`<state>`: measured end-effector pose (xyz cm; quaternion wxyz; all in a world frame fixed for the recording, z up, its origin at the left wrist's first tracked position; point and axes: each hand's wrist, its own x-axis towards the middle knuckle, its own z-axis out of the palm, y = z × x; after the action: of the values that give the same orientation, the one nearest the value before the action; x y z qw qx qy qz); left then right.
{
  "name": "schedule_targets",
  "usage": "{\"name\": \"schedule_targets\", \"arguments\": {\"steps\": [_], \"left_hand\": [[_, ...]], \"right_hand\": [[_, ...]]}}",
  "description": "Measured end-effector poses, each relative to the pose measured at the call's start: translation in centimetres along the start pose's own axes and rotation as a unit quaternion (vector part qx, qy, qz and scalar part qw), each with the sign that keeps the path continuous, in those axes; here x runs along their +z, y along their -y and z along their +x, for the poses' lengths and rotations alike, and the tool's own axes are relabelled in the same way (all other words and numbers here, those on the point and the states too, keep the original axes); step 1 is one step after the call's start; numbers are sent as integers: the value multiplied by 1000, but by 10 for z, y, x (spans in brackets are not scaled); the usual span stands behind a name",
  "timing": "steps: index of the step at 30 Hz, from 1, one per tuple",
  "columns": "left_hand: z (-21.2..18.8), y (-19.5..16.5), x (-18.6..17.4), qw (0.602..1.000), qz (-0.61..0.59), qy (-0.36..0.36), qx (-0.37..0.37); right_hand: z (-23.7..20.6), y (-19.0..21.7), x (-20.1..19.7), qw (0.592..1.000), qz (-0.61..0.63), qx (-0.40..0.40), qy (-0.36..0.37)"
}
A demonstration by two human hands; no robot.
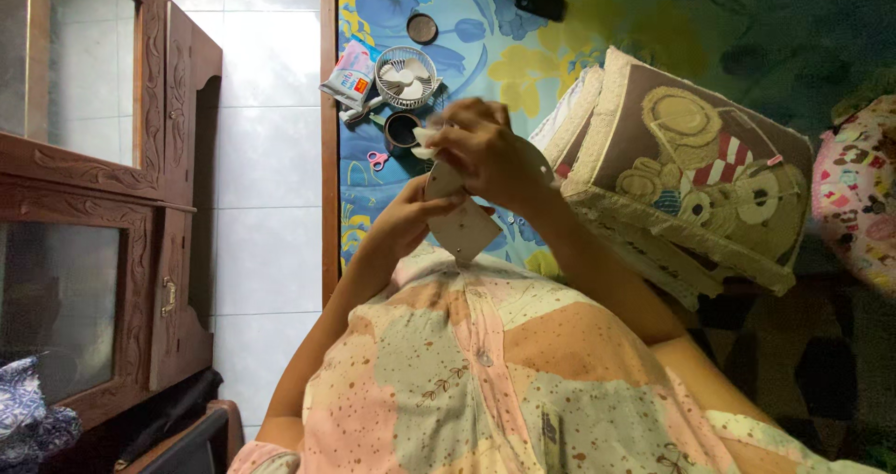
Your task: The person sits on the floor and takes apart a small desk fan, separating the front grille, blades and rear cover. They wipe each part with a wet wipe, then fit the blades and grille back onto the fan body.
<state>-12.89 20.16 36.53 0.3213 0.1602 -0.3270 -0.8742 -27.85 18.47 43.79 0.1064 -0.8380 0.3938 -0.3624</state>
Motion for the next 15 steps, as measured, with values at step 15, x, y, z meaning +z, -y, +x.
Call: {"name": "schedule_targets", "arguments": {"steps": [15], "left_hand": [[-9, 22, -5, 992, -71, -91, 56]], "right_hand": [[-24, 14, 26, 993, -78, 53, -70]]}}
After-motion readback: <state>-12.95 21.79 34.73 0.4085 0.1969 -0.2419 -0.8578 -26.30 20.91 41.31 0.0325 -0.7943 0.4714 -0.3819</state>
